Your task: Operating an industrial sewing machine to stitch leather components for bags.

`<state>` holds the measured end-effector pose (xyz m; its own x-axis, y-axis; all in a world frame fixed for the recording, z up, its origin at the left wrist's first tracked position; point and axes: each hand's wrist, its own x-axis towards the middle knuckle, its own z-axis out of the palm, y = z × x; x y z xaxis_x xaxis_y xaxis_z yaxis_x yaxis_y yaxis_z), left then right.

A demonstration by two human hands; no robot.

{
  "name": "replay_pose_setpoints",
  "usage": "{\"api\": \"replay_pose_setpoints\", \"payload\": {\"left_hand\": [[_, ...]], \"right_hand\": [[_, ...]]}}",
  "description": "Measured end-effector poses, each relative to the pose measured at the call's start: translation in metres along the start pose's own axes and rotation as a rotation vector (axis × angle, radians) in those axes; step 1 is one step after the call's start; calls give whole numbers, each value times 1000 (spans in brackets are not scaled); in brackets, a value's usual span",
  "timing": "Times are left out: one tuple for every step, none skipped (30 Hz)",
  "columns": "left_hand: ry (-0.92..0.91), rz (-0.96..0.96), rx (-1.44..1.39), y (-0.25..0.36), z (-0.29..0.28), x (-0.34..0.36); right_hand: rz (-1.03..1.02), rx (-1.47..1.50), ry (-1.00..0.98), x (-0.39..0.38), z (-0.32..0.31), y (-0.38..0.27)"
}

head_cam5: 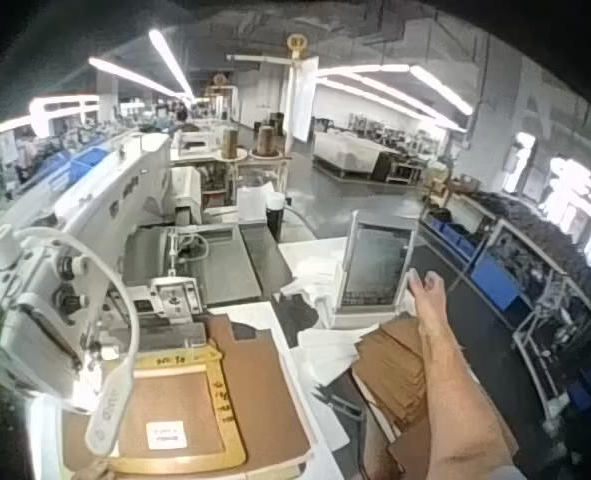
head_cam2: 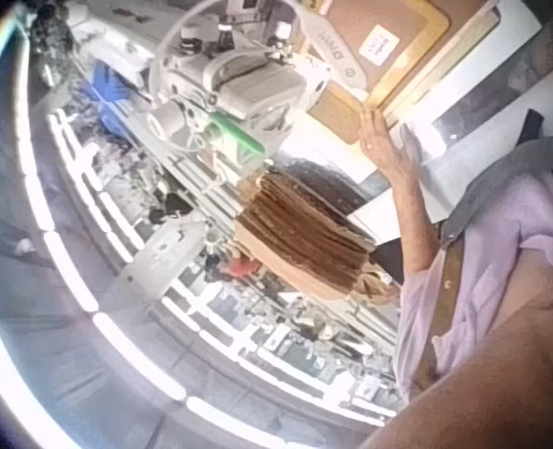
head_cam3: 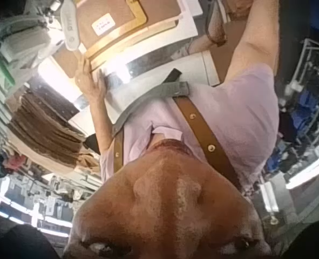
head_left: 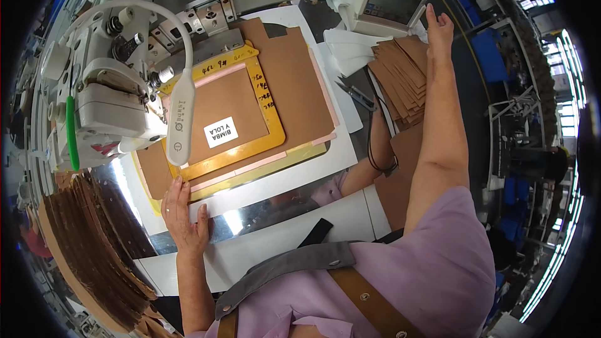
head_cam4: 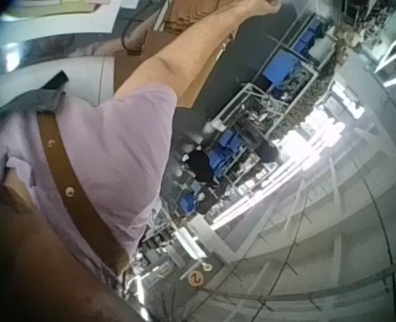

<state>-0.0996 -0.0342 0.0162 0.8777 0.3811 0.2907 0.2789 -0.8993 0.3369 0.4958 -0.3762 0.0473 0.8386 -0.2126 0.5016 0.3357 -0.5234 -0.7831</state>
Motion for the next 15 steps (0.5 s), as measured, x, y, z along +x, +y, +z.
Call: {"api": "replay_pose_setpoints", "payload": {"left_hand": [[-14,8,-1,2,2,2],[-28,17,-2,3,4,4],[-31,17,2,3,4,4],[-36,16,6,2,5,6],[-40,15,9,2,5,7],[-41,21,12,2,7,8],[-37,9,17,1,7,6],[-32,5,16,1,8,6],[-34,8,21,2,9,6],[-27,17,17,4,10,6],[-19,26,13,4,11,6],[-21,31,13,3,12,8],[-20,23,8,2,12,9],[-19,15,1,2,13,10],[-20,19,-2,1,14,11]], "right_hand": [[123,138,-135,10,0,5],[125,135,-131,21,1,11],[111,173,-168,29,5,10],[97,213,-200,37,7,10],[137,227,-232,42,10,12],[140,229,-226,43,9,16],[190,382,-295,36,15,11],[237,530,-355,31,16,7],[241,533,-353,26,15,3],[231,494,-336,24,14,3],[221,455,-321,23,13,3],[223,455,-316,23,13,7],[214,467,-304,25,12,10],[204,478,-291,27,11,14],[204,475,-288,30,9,16]]}}
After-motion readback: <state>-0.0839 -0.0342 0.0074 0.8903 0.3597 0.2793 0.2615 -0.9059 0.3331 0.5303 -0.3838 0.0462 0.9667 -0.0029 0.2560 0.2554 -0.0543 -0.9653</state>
